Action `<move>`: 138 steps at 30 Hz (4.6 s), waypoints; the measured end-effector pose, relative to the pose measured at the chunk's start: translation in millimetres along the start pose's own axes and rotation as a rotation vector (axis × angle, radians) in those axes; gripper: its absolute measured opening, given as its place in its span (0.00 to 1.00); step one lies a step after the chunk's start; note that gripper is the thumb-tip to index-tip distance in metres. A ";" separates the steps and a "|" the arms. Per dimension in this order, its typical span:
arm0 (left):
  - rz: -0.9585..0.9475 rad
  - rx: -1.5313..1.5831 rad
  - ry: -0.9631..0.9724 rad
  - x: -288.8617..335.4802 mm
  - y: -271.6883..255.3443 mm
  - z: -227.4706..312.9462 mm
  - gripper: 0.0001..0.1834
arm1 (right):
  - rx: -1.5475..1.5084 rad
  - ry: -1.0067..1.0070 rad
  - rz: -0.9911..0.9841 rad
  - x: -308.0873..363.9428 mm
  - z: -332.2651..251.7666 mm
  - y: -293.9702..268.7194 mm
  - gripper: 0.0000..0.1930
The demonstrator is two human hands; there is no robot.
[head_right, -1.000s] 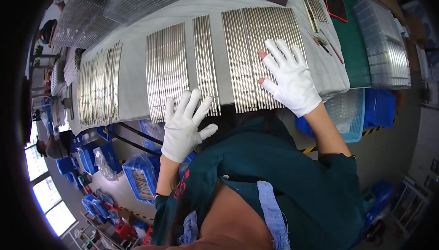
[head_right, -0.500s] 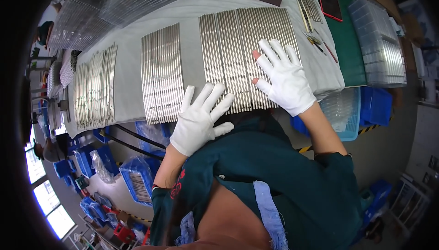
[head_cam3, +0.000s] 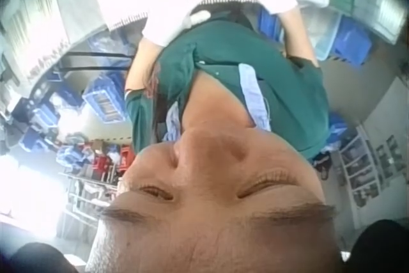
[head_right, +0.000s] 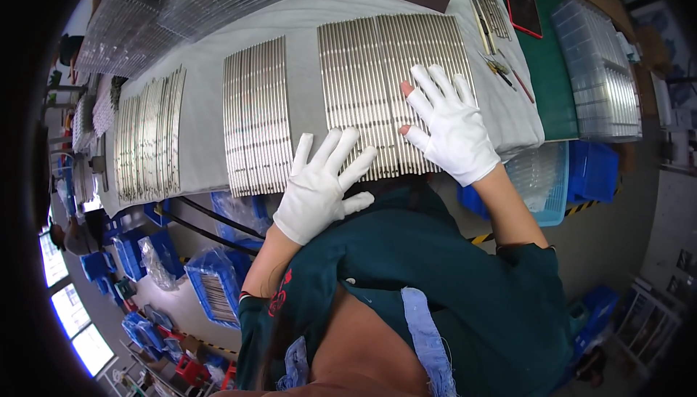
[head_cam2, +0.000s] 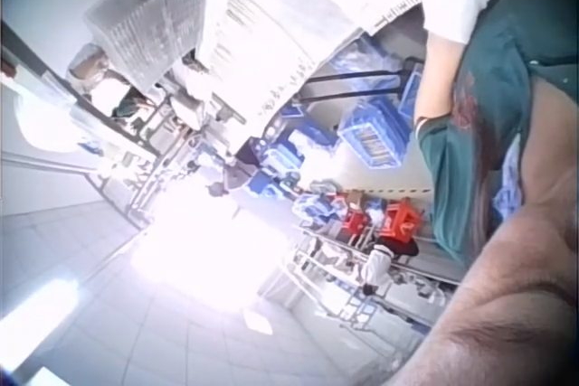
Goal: Arranging and aligning thin metal rods on a workbench using a small block.
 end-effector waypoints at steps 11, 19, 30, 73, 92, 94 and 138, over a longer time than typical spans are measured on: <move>-0.023 -0.088 -0.120 20.8 -13.1 -13.8 0.38 | -0.017 0.043 -0.110 -0.2 0.7 0.1 0.34; -0.028 -0.199 -0.192 38.2 -26.3 -22.0 0.40 | -0.004 0.051 -0.116 1.4 2.3 1.3 0.34; -0.023 -0.049 -0.045 10.8 -5.8 -3.4 0.42 | -0.024 0.041 -0.094 -1.5 -1.5 -0.9 0.34; -0.054 -0.104 -0.065 17.8 -11.5 -10.5 0.41 | 0.006 0.072 -0.059 8.1 16.7 -1.0 0.34; -0.055 -0.135 -0.069 12.9 -13.8 -7.7 0.41 | 0.000 0.060 0.013 6.6 15.9 -2.6 0.31; -0.033 -0.132 -0.061 9.6 -16.9 -4.7 0.41 | 0.012 0.052 0.021 7.6 16.2 -2.7 0.31; 0.058 -0.088 -0.061 0.5 2.4 -12.3 0.43 | -0.131 -0.057 -0.050 23.1 14.6 -17.0 0.35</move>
Point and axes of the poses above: each hand's wrist, its own x-axis away from the middle knuckle, its own y-axis out of the palm, z = x × y, the point moved 4 cm from there along -x, towards the middle knuckle, and after that the axes turned 8 degrees about z, right-handed, at the moved point
